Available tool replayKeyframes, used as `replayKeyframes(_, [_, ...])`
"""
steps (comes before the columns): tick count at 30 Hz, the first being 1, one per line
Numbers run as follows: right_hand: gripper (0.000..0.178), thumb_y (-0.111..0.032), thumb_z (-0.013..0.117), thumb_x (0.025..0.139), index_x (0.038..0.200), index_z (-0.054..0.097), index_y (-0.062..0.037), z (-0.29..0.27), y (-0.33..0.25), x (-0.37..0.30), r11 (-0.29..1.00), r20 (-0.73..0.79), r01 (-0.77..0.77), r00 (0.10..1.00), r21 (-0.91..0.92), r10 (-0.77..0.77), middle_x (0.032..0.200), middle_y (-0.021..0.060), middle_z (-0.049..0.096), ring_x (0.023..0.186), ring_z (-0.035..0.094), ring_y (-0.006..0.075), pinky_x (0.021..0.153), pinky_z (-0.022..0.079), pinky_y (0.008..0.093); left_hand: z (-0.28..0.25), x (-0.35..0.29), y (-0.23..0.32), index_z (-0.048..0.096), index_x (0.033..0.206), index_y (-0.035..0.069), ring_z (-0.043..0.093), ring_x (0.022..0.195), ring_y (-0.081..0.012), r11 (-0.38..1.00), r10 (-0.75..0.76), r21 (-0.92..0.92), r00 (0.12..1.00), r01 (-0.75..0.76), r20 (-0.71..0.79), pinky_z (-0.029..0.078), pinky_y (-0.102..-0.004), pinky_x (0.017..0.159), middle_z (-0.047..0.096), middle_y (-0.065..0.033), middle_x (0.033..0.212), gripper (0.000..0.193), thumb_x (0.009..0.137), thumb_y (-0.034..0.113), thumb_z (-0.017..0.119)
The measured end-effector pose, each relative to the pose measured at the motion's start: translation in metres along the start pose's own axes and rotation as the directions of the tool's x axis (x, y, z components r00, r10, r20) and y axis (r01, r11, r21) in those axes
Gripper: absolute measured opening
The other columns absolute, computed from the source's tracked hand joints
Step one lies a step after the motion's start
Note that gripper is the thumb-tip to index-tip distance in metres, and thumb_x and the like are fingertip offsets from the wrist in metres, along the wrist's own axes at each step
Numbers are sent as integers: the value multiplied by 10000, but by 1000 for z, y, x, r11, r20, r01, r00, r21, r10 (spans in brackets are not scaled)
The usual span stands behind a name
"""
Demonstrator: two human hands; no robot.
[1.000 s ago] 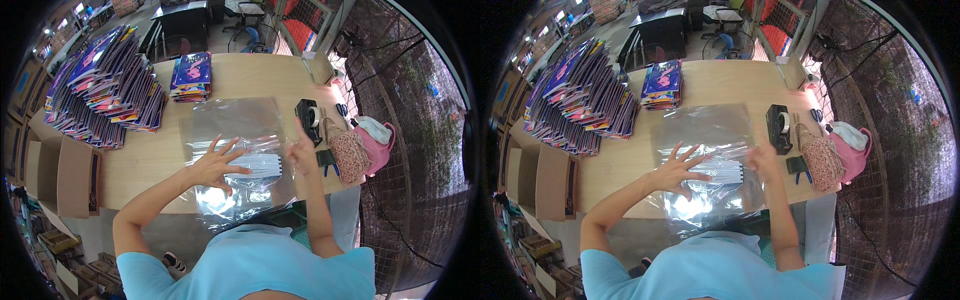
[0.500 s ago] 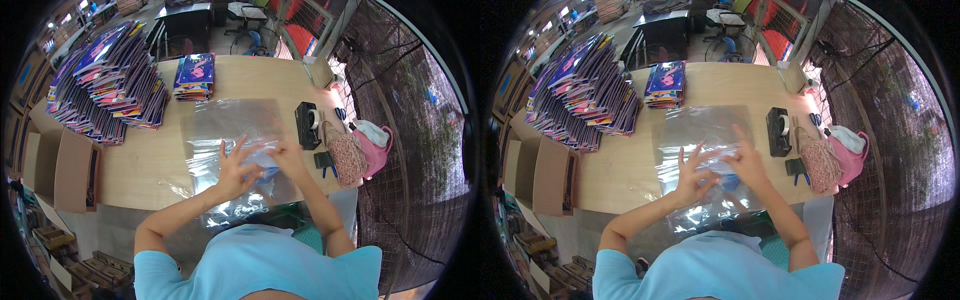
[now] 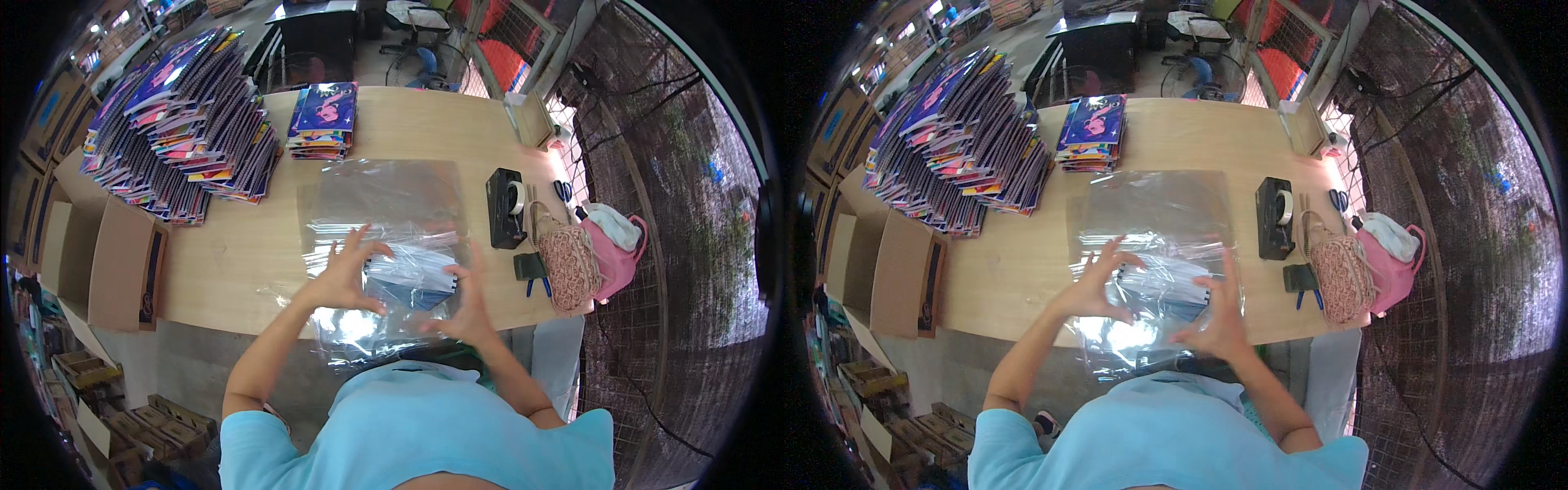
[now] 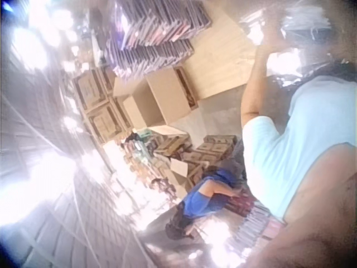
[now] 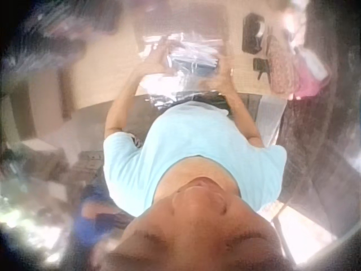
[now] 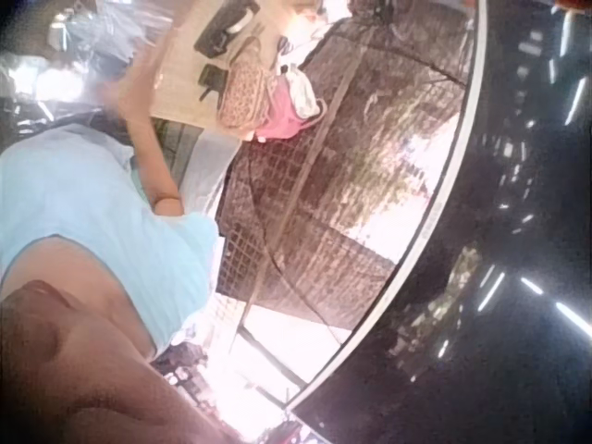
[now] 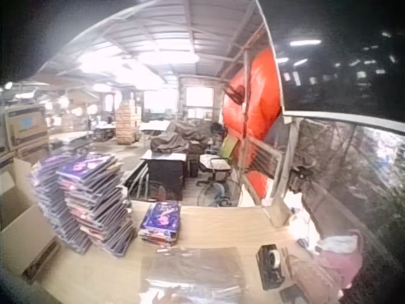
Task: The person places stacks of spiral notebooks onto a table and then wraps them in clear plastic bags. They smooth the plastic around the notebooks and seal the bags using a tape dispenser. The person repeats this process for multiple stacks of notebooks.
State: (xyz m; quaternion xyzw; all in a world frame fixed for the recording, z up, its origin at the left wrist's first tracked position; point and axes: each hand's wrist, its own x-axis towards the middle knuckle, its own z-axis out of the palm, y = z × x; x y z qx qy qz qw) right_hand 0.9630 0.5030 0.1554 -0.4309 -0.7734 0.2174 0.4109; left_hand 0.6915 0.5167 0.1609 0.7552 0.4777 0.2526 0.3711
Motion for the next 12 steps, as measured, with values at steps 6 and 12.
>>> replayKeyframes(6, [480,-202,804,535,968,631,-85,10,12,6,998,86,18,996,54,-22,1491,284,154,1393,82,465,1086,114,599,-4,1,22,480,1283,277,57,1408,-407,978,-71,199,995,55,74,112,-649,1066,105,-147,1513,848,541,435,858])
replayKeyframes(12, [311,-183,763,597,894,682,-137,30,-17,55,914,267,312,933,-260,-242,1547,137,130,1411,45,429,1051,56,669,15,4,-18,419,1323,240,80,1405,-406,973,186,-142,982,-179,36,194,-692,1021,120,-155,1506,900,555,426,851])
